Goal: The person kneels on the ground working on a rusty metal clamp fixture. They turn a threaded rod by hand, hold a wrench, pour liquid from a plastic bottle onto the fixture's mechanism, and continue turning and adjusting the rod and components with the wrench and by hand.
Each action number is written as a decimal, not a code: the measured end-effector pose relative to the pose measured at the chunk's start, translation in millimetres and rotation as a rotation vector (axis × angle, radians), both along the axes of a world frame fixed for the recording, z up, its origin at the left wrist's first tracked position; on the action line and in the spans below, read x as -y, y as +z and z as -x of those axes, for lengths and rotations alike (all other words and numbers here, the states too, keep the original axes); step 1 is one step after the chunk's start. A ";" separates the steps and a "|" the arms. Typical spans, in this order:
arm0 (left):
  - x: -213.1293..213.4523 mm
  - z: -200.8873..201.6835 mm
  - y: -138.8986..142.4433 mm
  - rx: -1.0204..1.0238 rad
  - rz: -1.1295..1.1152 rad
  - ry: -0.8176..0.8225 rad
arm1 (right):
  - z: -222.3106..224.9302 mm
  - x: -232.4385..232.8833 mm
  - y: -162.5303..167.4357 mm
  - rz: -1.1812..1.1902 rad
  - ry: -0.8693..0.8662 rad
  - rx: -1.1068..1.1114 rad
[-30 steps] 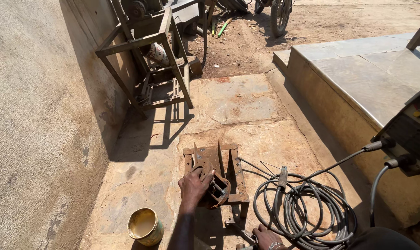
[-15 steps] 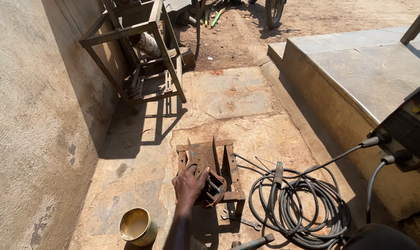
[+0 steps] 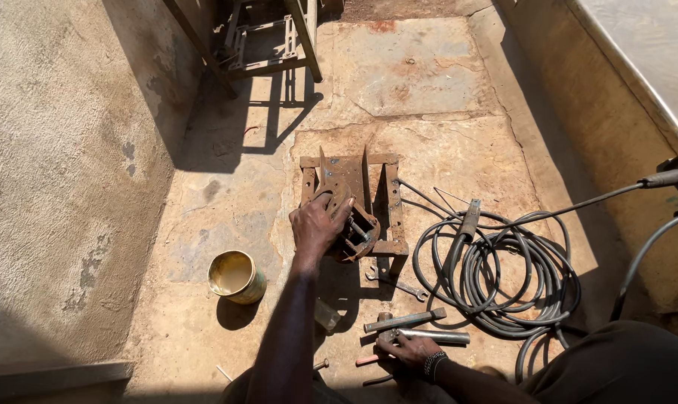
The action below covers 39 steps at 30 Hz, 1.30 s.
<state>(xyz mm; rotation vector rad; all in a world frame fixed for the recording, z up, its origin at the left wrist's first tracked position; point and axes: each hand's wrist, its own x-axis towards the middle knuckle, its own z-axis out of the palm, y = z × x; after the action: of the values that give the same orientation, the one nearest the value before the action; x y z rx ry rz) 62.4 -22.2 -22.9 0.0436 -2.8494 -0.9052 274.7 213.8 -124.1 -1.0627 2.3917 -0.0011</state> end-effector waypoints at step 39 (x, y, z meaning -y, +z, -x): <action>19.0 9.1 -8.9 -0.020 -0.106 -0.026 | 107.4 34.0 10.2 -0.188 -0.485 -0.252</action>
<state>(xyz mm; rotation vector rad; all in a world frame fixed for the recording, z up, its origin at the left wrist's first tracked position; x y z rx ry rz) 53.3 -41.2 -31.8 0.0095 -2.7878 -1.0547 167.3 179.8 -113.8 -0.3987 2.7542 0.1925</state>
